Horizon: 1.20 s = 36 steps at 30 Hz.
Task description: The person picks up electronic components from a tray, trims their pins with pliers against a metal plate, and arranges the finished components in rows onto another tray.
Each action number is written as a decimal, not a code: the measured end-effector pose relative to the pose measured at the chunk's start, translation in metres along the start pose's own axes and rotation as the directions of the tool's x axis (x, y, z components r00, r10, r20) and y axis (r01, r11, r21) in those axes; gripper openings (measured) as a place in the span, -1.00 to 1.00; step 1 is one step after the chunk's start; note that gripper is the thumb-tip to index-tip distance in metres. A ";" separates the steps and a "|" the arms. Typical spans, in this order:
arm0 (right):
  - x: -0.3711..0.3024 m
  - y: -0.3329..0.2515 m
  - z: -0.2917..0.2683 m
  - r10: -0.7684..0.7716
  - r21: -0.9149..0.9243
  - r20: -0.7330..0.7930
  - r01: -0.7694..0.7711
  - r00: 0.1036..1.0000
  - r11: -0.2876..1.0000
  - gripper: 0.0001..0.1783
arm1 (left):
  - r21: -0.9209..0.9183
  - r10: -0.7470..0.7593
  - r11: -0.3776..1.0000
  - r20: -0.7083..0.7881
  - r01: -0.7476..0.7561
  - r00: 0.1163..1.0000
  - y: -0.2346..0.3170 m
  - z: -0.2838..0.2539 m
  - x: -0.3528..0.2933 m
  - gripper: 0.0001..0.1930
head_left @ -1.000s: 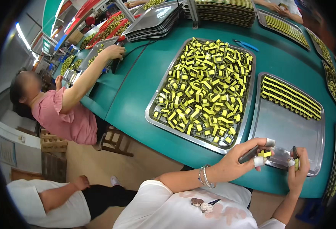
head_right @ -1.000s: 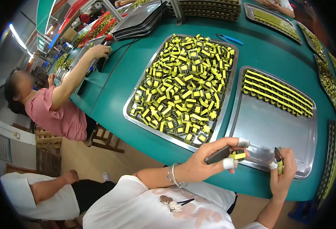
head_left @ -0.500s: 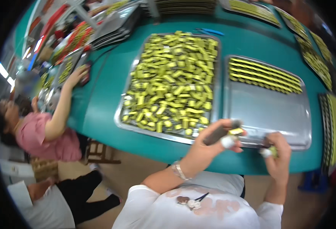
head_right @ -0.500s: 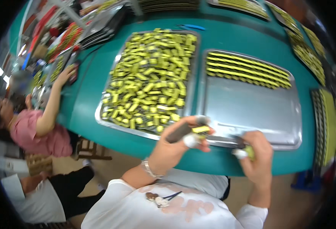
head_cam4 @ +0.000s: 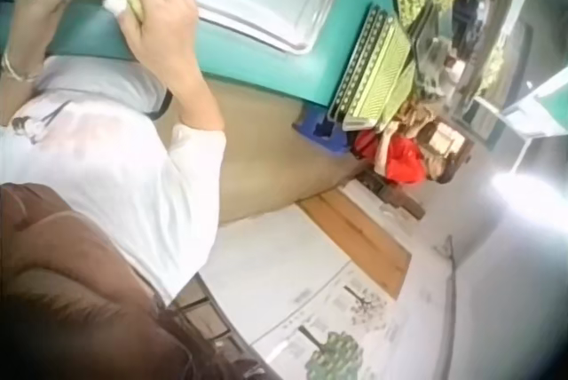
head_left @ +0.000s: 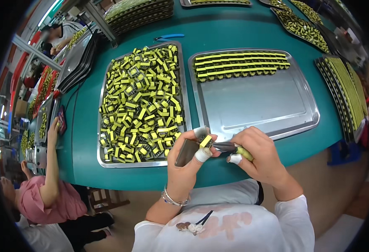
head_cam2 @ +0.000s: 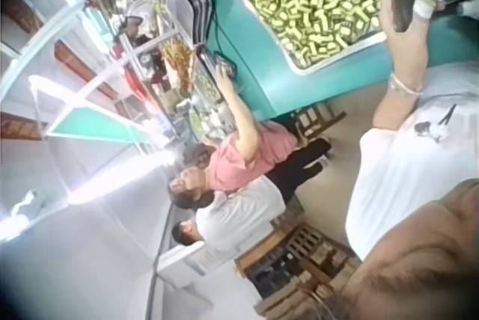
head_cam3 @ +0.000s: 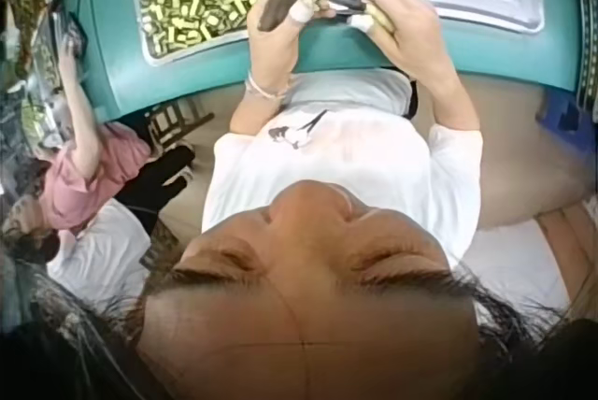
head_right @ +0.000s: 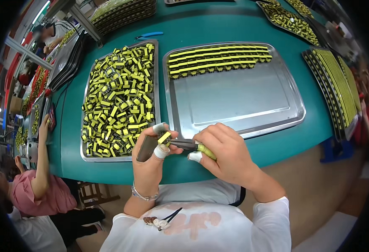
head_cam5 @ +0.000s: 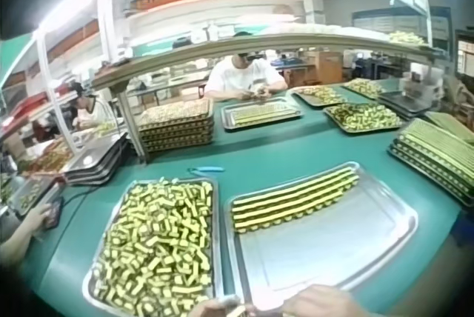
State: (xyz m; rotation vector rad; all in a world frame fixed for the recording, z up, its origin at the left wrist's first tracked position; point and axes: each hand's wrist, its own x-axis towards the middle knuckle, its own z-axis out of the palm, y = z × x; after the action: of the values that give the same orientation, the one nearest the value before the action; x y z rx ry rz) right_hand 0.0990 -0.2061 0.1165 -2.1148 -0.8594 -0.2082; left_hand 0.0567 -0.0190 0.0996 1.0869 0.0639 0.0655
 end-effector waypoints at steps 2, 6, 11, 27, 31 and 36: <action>0.000 -0.001 0.001 -0.011 -0.015 0.001 0.011 1.000 1.000 -0.70 | 0.053 0.034 0.998 0.004 -0.034 0.999 0.000 0.001 -0.001 -0.52; -0.002 -0.001 0.002 -0.021 -0.037 0.014 0.021 1.000 0.999 -0.69 | 0.187 0.114 0.976 0.002 -0.113 0.993 -0.001 0.000 -0.001 -0.57; -0.004 0.001 0.001 -0.007 -0.048 0.000 0.007 1.000 0.999 -0.66 | 0.159 0.114 0.981 0.000 -0.112 0.994 -0.003 0.001 0.000 -0.59; -0.006 0.004 0.009 -0.066 -0.116 -0.025 0.063 0.997 0.991 -0.71 | 0.298 0.187 0.937 0.015 -0.183 0.982 -0.006 -0.001 -0.003 -0.62; -0.006 0.000 0.006 0.003 -0.137 0.006 -0.003 1.000 0.991 -0.77 | 0.259 0.182 0.950 -0.002 -0.175 0.983 -0.008 0.001 -0.002 -0.63; -0.004 0.004 0.001 0.039 -0.033 -0.020 -0.039 0.999 0.999 -0.78 | 0.135 0.060 0.989 0.005 -0.060 0.998 -0.001 0.004 -0.004 -0.63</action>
State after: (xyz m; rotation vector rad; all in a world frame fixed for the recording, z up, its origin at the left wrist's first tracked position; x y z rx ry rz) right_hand 0.0984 -0.2085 0.1116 -2.1550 -0.8080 -0.2233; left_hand 0.0530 -0.0236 0.1003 1.2242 0.0353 0.1164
